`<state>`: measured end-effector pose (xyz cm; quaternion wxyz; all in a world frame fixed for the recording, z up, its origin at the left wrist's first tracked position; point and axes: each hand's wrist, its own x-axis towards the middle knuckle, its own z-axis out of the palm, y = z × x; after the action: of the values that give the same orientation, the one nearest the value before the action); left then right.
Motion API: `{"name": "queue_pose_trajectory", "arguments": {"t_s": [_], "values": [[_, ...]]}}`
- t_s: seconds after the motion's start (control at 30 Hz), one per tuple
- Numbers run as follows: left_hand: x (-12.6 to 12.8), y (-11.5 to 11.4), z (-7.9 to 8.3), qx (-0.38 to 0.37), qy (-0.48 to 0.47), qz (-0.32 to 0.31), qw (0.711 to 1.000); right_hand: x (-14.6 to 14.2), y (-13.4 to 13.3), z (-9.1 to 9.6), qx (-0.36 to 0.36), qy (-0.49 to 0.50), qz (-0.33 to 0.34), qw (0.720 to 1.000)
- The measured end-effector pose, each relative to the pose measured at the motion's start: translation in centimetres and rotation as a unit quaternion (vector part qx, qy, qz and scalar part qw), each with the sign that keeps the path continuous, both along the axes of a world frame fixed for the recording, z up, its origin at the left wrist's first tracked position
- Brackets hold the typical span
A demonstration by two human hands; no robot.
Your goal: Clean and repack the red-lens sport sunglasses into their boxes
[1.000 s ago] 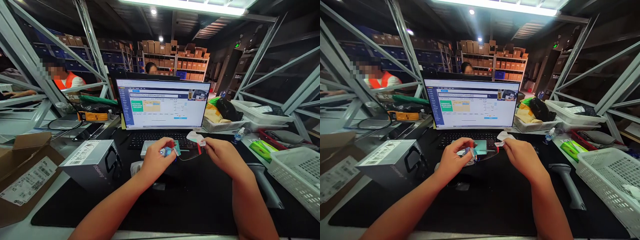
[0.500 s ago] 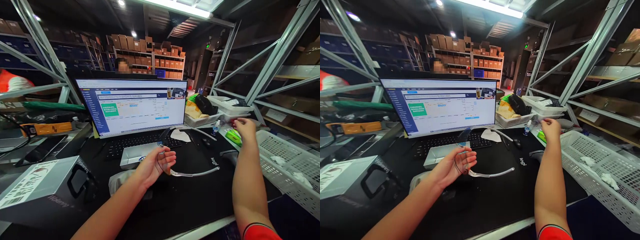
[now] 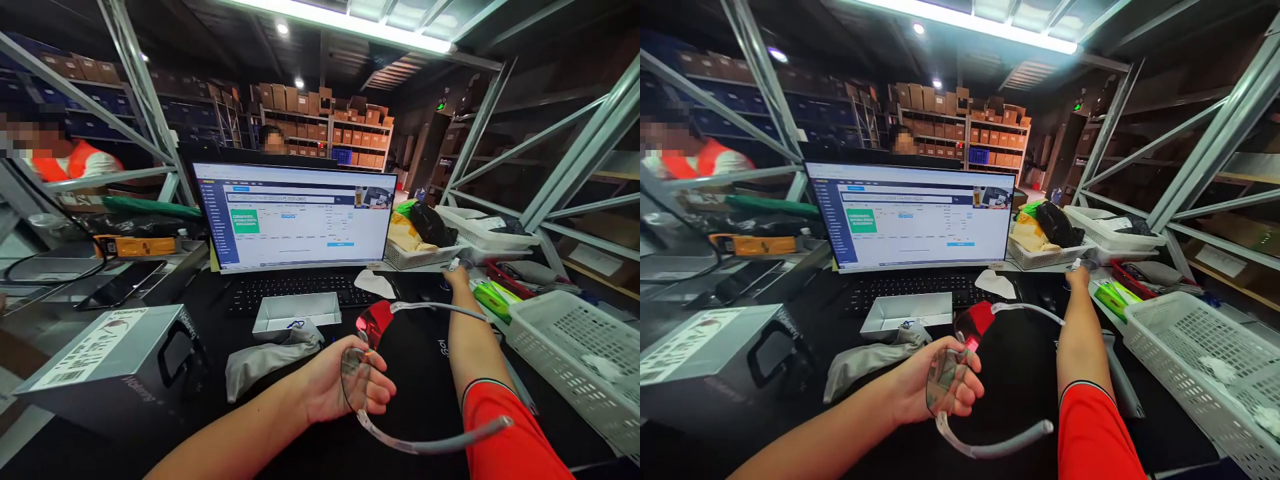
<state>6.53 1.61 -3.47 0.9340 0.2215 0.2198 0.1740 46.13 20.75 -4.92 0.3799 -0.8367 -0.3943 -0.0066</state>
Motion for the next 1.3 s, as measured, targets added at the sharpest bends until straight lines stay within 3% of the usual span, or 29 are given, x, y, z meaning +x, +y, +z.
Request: {"name": "queue_pose_trajectory", "arguments": {"t_s": [0.1, 0.2, 0.3, 0.37, 0.43, 0.5, 0.57, 0.63, 0.7, 0.9, 1.17, 1.3], "values": [[0.0, 0.2, -0.7, 0.008, -0.01, -0.027, 1.0, -0.7, 0.5, 1.4, 0.039, 0.034, -0.038, 0.998], [0.0, 0.2, -1.2, 0.004, -0.019, -0.039, 0.999, -0.7, -0.3, 4.8, 0.108, 0.034, -0.062, 0.992], [0.2, -0.2, -1.1, -0.005, -0.02, -0.051, 0.999, -0.9, -4.0, 8.0, 0.187, 0.011, -0.046, 0.981], [0.4, -0.9, -1.0, -0.014, -0.023, -0.054, 0.998, -2.1, -8.9, 8.6, 0.228, -0.001, -0.008, 0.974], [0.8, -1.9, -0.9, -0.024, -0.029, -0.06, 0.997, -4.4, -15.3, 7.4, 0.25, -0.002, 0.042, 0.967], [1.3, -2.9, -1.0, -0.03, -0.037, -0.072, 0.996, -7.5, -22.2, 4.7, 0.267, -0.026, 0.123, 0.955], [2.2, -3.8, -1.6, -0.037, -0.049, -0.083, 0.995, -10.6, -28.2, 1.6, 0.228, -0.101, 0.175, 0.952], [3.3, -4.5, -2.5, -0.044, -0.064, -0.096, 0.992, -12.8, -32.6, -0.9, 0.171, -0.127, 0.228, 0.95], [4.8, -5.1, -3.6, -0.05, -0.081, -0.106, 0.99, -14.0, -35.0, -2.1, 0.112, -0.13, 0.274, 0.946], [8.2, -6.3, -5.9, -0.039, -0.075, -0.136, 0.987, -14.6, -36.0, -1.0, 0.041, -0.132, 0.345, 0.928], [7.6, -5.7, -5.5, 0.009, -0.055, -0.135, 0.989, -15.9, -35.6, -1.8, 0.065, -0.12, 0.341, 0.93], [7.1, -4.7, -5.5, 0.031, -0.043, -0.128, 0.99, -16.5, -36.6, -1.8, 0.034, -0.077, 0.459, 0.884]]}}
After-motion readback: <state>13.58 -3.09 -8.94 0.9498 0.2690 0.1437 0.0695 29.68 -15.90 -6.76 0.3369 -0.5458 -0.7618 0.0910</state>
